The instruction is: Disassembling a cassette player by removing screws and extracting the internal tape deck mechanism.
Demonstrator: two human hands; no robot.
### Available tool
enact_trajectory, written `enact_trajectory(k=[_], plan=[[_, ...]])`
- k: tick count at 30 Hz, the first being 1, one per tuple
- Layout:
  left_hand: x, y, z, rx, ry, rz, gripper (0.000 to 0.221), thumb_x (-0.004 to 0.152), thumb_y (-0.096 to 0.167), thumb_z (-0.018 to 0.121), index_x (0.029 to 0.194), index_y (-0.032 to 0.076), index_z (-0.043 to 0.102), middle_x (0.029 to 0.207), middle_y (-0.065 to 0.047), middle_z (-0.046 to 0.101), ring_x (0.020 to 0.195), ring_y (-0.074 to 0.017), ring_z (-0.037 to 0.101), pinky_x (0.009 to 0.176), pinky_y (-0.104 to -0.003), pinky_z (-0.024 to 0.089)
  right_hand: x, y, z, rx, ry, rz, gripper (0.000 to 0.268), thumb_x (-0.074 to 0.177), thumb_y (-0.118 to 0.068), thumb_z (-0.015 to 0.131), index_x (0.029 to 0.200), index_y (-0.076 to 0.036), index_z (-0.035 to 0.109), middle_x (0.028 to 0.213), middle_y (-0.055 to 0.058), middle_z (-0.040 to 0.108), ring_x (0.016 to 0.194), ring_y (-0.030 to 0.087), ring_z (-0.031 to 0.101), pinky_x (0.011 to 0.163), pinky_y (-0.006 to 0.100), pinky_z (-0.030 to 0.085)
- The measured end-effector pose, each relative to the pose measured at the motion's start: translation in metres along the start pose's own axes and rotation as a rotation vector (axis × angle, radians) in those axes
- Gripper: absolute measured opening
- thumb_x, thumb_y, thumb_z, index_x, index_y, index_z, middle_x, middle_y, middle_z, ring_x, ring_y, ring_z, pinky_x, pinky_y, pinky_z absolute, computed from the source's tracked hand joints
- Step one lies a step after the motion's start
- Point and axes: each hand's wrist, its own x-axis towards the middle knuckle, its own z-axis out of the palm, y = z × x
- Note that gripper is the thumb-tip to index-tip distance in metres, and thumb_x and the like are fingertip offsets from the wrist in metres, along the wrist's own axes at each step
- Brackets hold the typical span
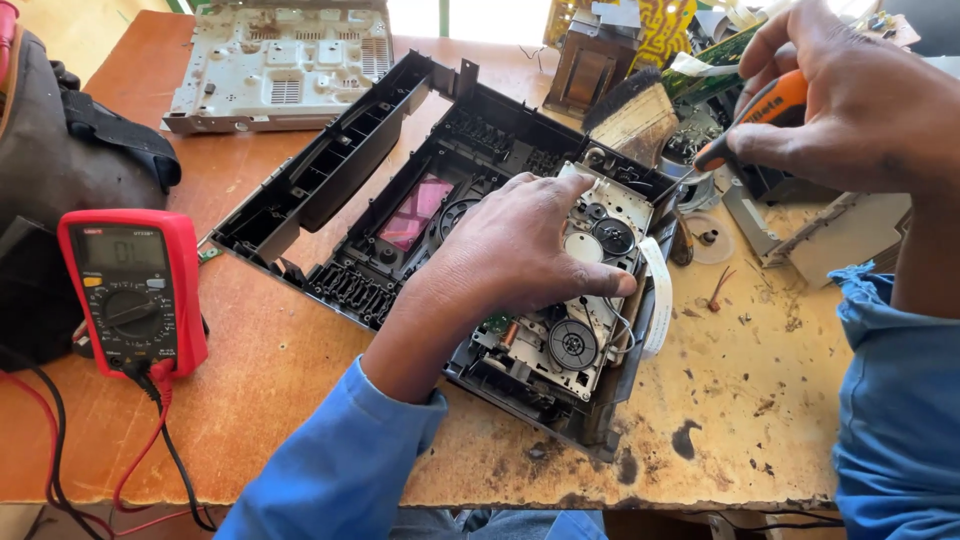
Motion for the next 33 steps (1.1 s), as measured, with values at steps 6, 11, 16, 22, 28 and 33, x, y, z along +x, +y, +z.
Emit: enact_trajectory(k=[6, 11, 16, 22, 28, 33], plan=[[0.002, -0.002, 0.002, -0.007, 0.006, -0.006, 0.106, 0.067, 0.069, 0.077, 0.153, 0.015, 0.046, 0.127, -0.019, 0.065, 0.127, -0.0335, 0.053, 0.1, -0.044, 0.045, 0.015, 0.012, 0.014, -0.296, 0.168, -0.023, 0.05, 0.104, -0.06, 0.068, 0.109, -0.01, 0.068, 0.1, 0.028, 0.071, 0.098, 0.047, 0.061, 0.071, 0.057, 0.043], [0.003, -0.004, 0.005, -0.003, 0.026, 0.033, 0.104, 0.069, 0.069, 0.077, 0.15, 0.011, 0.048, 0.13, -0.017, 0.065, 0.128, -0.0331, 0.053, 0.099, -0.047, 0.045, 0.006, 0.01, 0.008, -0.103, 0.069, -0.025, 0.051, 0.09, -0.03, 0.074, 0.13, -0.007, 0.053, 0.1, 0.012, 0.075, 0.078, 0.035, 0.064, 0.069, 0.05, 0.045], [0.002, -0.002, 0.004, -0.002, 0.027, 0.034, 0.095, 0.069, 0.063, 0.08, 0.145, 0.013, 0.052, 0.126, -0.014, 0.068, 0.123, -0.032, 0.055, 0.094, -0.046, 0.047, 0.011, 0.021, 0.015, -0.266, 0.164, -0.076, 0.04, 0.104, -0.045, 0.07, 0.124, -0.011, 0.063, 0.077, 0.017, 0.065, 0.069, 0.038, 0.058, 0.062, 0.053, 0.039], [-0.002, 0.001, 0.0, 0.006, 0.021, -0.011, 0.097, 0.066, 0.064, 0.081, 0.146, 0.017, 0.052, 0.125, -0.018, 0.066, 0.124, -0.0334, 0.055, 0.091, -0.048, 0.048, 0.02, 0.039, 0.02, -0.217, 0.158, -0.083, 0.052, 0.093, -0.049, 0.077, 0.123, -0.009, 0.062, 0.098, 0.014, 0.077, 0.079, 0.038, 0.068, 0.068, 0.053, 0.047], [-0.007, 0.007, -0.008, -0.09, 0.024, -0.041, 0.119, 0.055, 0.085, 0.051, 0.149, 0.013, 0.051, 0.137, -0.022, 0.06, 0.131, -0.0357, 0.054, 0.098, -0.049, 0.047, 0.021, 0.041, 0.027, -0.144, 0.2, -0.154, 0.038, 0.108, -0.036, 0.076, 0.12, -0.002, 0.062, 0.09, 0.017, 0.068, 0.076, 0.035, 0.061, 0.066, 0.049, 0.043], [-0.001, 0.001, -0.001, -0.063, 0.04, -0.023, 0.103, 0.07, 0.079, 0.053, 0.15, 0.014, 0.05, 0.135, -0.023, 0.061, 0.13, -0.0379, 0.053, 0.095, -0.051, 0.046, 0.023, 0.052, 0.024, -0.125, 0.161, -0.182, 0.052, 0.099, -0.036, 0.082, 0.126, 0.001, 0.057, 0.1, 0.016, 0.075, 0.073, 0.034, 0.065, 0.065, 0.048, 0.048]])
